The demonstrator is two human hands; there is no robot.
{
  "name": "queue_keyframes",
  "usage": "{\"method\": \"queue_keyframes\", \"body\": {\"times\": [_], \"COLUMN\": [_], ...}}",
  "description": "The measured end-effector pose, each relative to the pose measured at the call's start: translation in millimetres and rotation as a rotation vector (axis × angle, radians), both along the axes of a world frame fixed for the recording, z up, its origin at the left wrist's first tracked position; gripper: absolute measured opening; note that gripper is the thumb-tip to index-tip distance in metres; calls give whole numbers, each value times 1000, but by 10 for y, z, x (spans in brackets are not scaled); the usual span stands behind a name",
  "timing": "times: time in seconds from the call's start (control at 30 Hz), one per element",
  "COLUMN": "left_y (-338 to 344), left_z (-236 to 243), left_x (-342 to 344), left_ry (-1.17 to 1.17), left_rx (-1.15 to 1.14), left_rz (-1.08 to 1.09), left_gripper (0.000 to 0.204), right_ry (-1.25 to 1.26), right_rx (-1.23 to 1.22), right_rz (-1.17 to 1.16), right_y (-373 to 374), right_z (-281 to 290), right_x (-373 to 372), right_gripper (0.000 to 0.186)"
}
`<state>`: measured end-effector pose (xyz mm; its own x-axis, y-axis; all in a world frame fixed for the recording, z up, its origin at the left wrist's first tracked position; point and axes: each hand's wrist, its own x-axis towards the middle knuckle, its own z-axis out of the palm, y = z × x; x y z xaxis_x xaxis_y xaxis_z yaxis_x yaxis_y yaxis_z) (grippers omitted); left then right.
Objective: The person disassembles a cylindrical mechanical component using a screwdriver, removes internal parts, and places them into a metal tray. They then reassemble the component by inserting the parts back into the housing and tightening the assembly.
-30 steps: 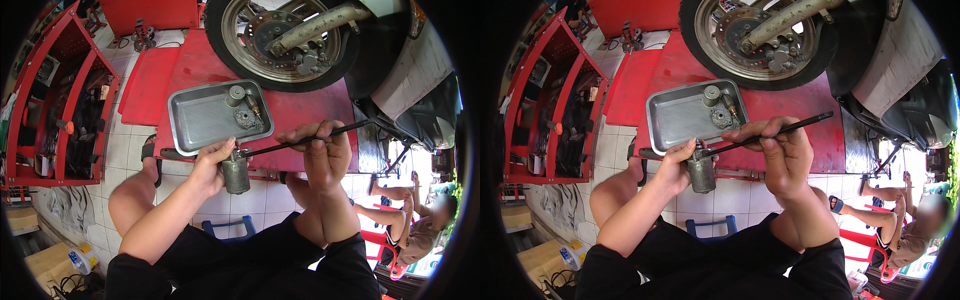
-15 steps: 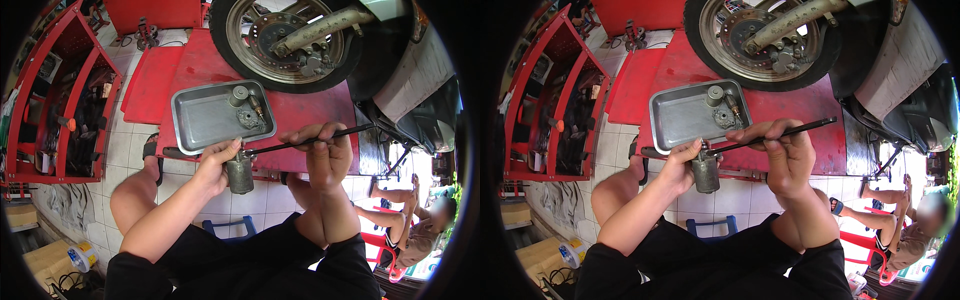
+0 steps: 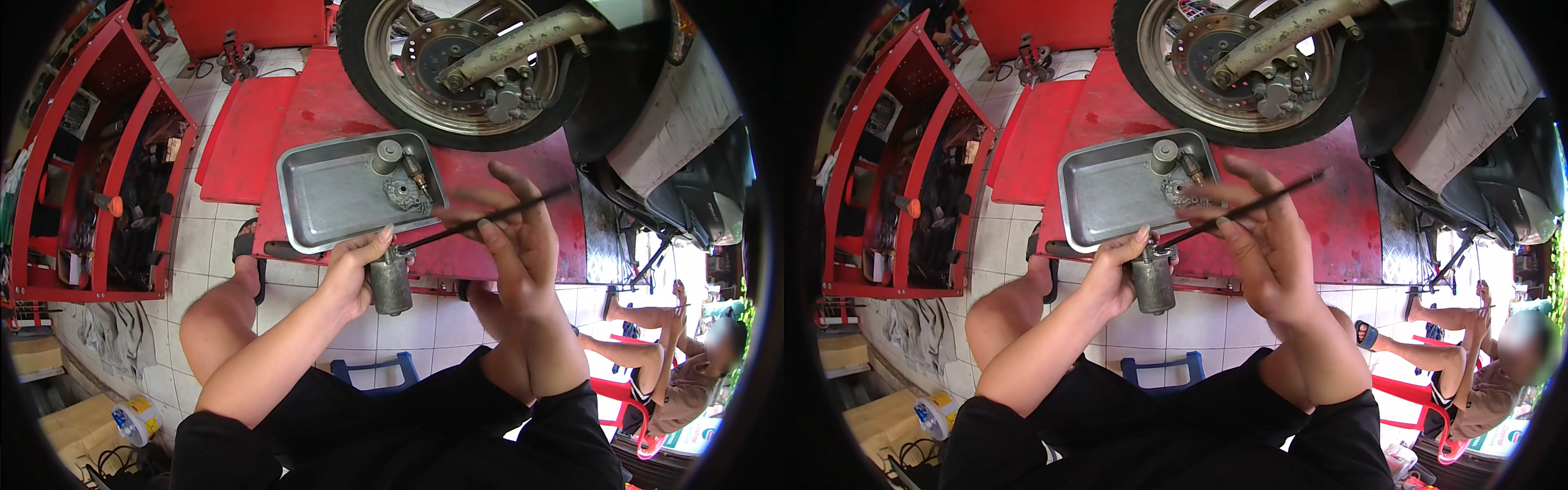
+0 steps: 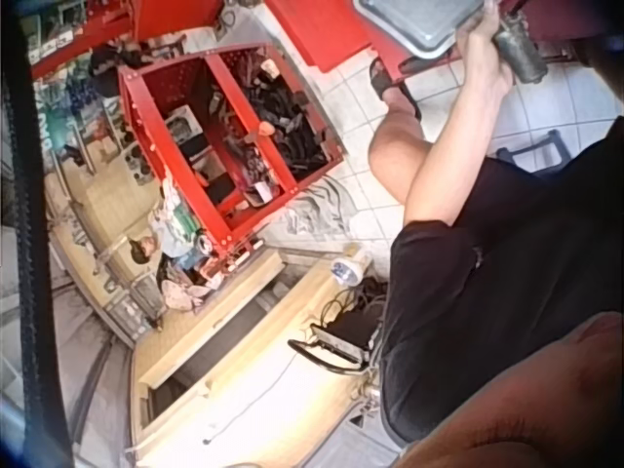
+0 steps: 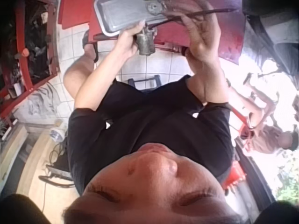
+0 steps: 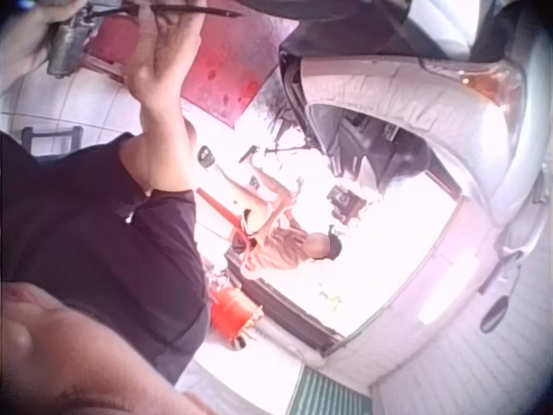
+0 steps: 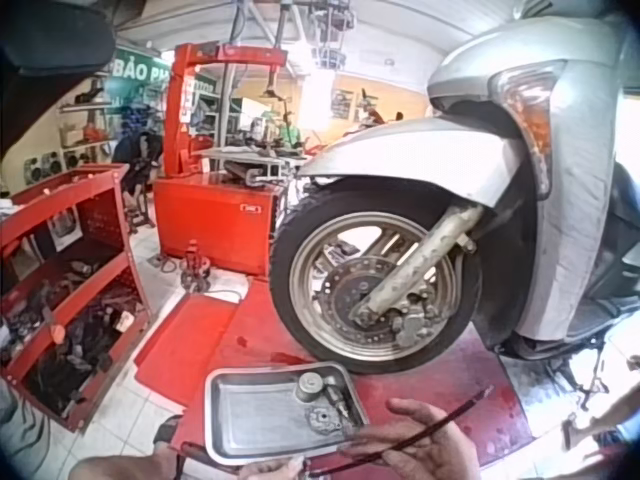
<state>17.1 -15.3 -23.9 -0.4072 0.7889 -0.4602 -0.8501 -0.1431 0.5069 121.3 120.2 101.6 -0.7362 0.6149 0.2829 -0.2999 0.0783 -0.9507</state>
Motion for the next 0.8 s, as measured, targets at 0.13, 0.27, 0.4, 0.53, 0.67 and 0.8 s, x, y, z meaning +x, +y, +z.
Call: {"method": "queue_keyframes", "body": {"times": [0.13, 0.27, 0.4, 0.53, 0.67, 0.8], "left_y": [25, 24, 22, 6, 10, -6], "left_z": [55, 12, 33, 69, 56, 19], "left_x": [29, 38, 37, 60, 50, 65], "left_ry": [9, 1, 9, -45, -16, 30], "left_rx": [-13, -15, -11, -34, -38, -8], "left_rz": [-1, 7, 0, 36, 14, 25], "left_gripper": [32, 32, 31, 31, 30, 30], "right_ry": [-234, -98, -142, -126, 22, -97], "right_rx": [359, 164, 292, 304, -77, 248], "right_rz": [55, 40, 198, 181, 253, 286], "right_y": [259, 142, 380, 292, 178, 382], "right_z": [-118, -46, -214, -197, -20, -215], "right_x": [185, 72, 245, 178, 157, 245], "right_gripper": [41, 35, 39, 38, 34, 31]}}
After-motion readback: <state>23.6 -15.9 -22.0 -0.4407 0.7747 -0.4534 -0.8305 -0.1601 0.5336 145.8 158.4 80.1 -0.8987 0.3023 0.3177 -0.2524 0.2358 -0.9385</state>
